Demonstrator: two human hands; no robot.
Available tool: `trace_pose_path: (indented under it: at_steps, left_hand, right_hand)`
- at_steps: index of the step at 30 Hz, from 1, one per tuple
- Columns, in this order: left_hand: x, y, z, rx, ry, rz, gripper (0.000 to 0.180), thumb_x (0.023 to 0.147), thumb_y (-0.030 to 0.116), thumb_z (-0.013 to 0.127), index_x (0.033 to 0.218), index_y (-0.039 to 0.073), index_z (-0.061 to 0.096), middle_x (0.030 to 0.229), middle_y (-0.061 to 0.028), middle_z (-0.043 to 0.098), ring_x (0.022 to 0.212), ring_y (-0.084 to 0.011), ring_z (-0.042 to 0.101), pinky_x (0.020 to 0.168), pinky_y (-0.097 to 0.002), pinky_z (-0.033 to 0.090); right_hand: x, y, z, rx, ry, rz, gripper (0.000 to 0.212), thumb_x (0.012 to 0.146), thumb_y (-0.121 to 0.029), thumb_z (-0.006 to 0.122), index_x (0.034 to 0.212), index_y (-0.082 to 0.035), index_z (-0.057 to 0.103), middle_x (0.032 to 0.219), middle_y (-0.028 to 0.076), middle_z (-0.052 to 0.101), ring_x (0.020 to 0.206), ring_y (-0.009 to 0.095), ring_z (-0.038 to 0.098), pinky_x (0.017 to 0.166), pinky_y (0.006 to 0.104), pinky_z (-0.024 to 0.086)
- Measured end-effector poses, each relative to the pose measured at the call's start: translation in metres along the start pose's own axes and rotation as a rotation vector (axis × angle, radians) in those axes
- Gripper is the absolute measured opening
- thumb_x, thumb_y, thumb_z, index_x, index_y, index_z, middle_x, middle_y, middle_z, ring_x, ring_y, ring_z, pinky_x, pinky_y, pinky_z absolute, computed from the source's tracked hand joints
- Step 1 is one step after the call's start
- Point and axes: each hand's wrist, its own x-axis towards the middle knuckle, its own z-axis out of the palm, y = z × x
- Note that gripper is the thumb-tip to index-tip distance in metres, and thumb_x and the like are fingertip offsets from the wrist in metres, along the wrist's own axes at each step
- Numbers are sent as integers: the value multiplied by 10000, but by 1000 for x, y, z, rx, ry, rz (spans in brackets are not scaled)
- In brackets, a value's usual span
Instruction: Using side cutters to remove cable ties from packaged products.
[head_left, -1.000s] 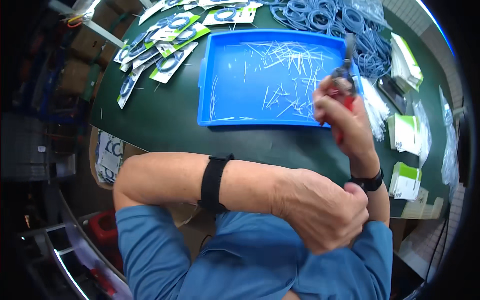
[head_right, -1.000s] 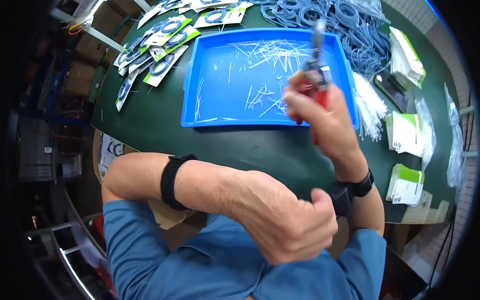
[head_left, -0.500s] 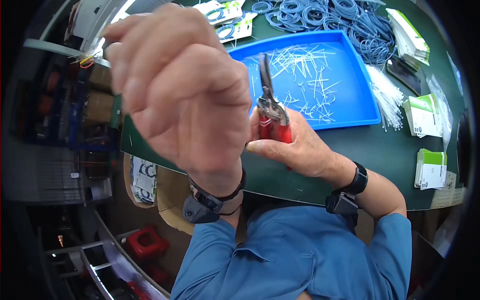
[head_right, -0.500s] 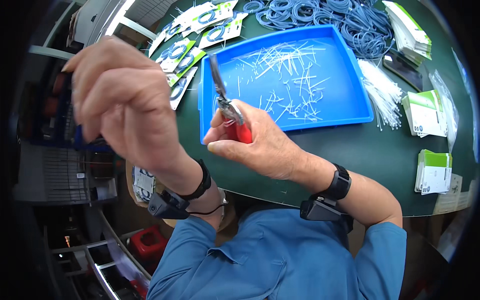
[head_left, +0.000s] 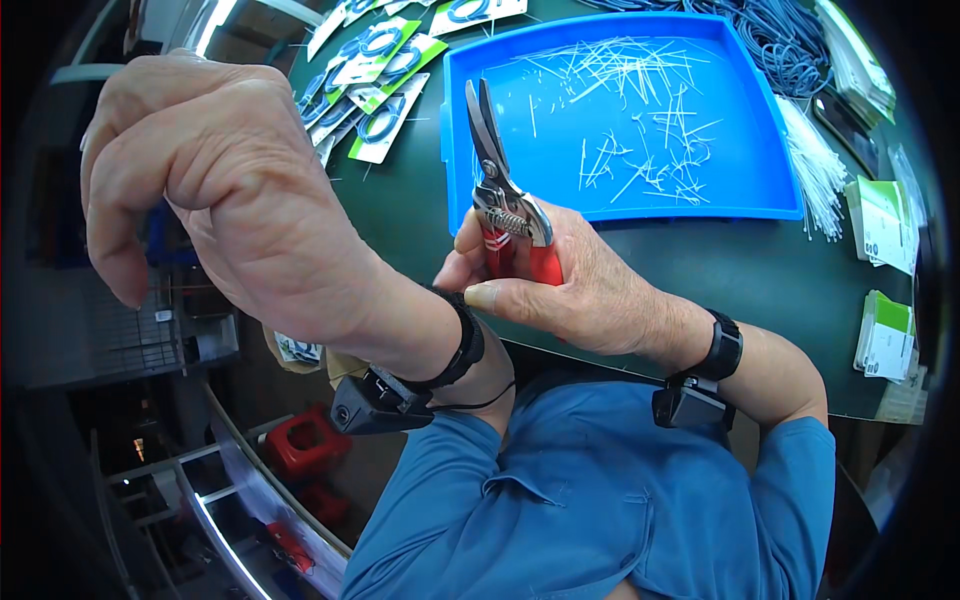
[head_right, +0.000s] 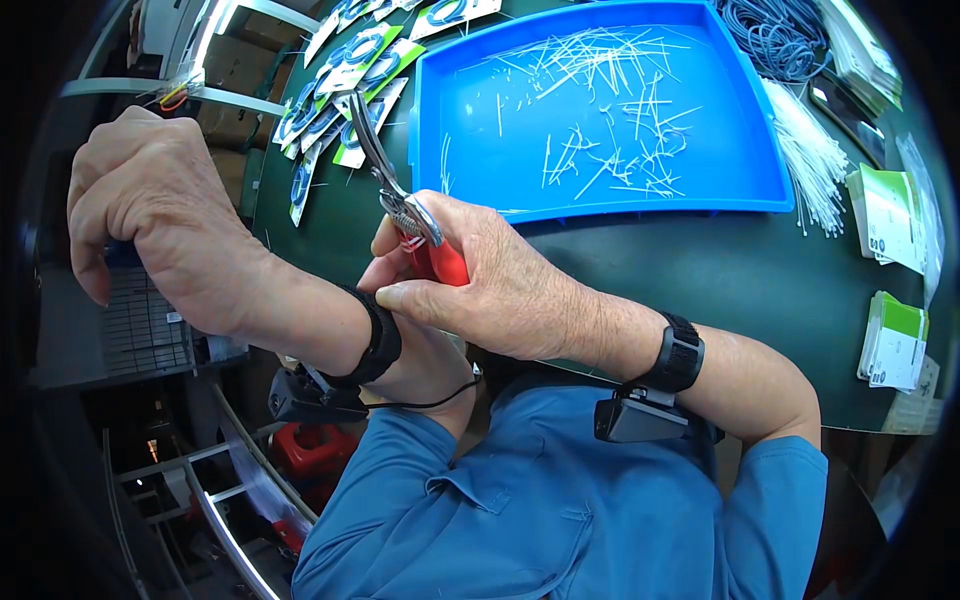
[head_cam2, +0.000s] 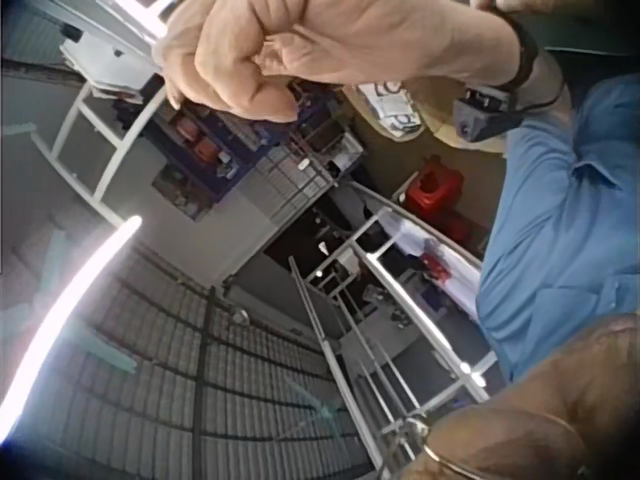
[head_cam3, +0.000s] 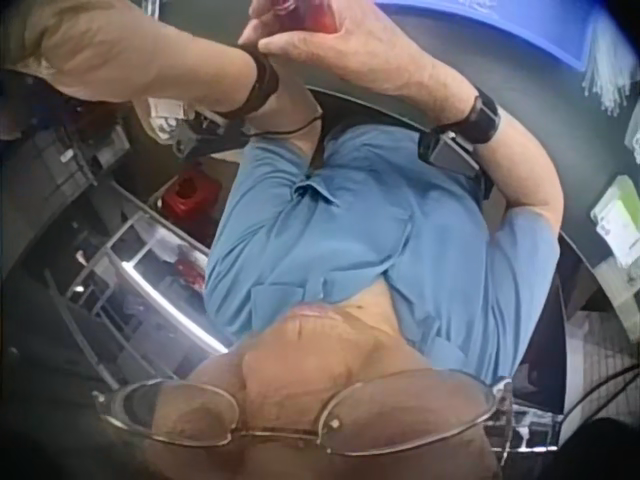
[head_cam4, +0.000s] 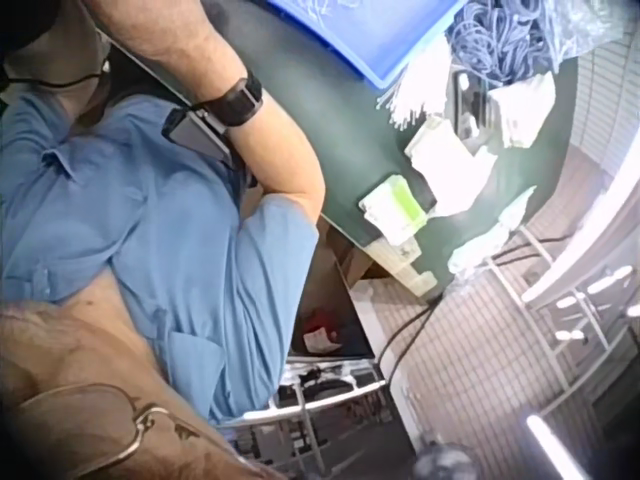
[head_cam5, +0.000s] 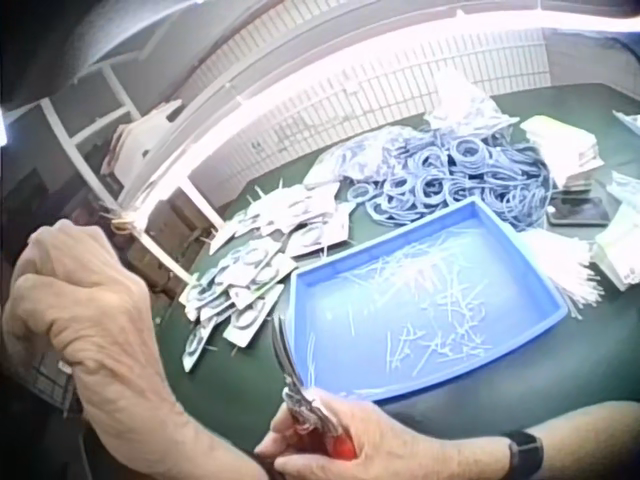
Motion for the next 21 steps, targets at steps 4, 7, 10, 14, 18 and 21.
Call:
trace_pose_path:
  at_steps: [4,7,10,14,18,21]
  left_hand:
    - [-1,3,0,-17,11,-12,228,1101,153,531,921,25,586,753,-140,645,497,-211,644,439,-341,602]
    - [0,5,2,-40,-5,-3,228,1102,174,539,932,31,590,754,-142,645,489,-206,640,437,-336,603]
    - [3,4,5,29,26,-12,220,1096,178,553,940,28,592,739,-137,635,484,-204,637,438,-336,608]
    - [4,2,4,72,33,37,256,1096,195,557,914,19,591,712,-117,619,481,-190,634,445,-320,606]
    - [8,9,7,262,6,27,307,1090,225,569,876,9,613,683,-95,602,466,-167,616,436,-291,584]
    - [9,-20,-13,281,2,210,333,1084,250,566,860,13,634,678,-77,602,469,-145,598,444,-263,565]
  right_hand:
    - [-1,-3,1,-12,5,4,380,958,-260,782,1171,-18,582,1085,105,715,1032,169,682,956,367,569]
    - [1,0,1,-17,-13,-21,384,956,-277,788,1159,-21,586,1056,91,706,1006,159,676,932,356,572]
    - [3,2,-2,-46,-45,-66,386,956,-290,793,1149,-27,588,1029,78,695,982,150,669,908,346,573]
    - [5,0,-4,-126,-65,-65,380,956,-299,800,1125,-36,584,989,62,673,965,144,660,896,342,569]
    - [1,-2,-4,-71,-5,-22,335,963,-265,794,1094,-45,578,1001,60,666,969,139,653,889,338,565]
    - [0,-1,-1,-17,-4,-38,291,968,-214,785,1076,-53,568,1017,57,660,979,130,644,886,328,561]
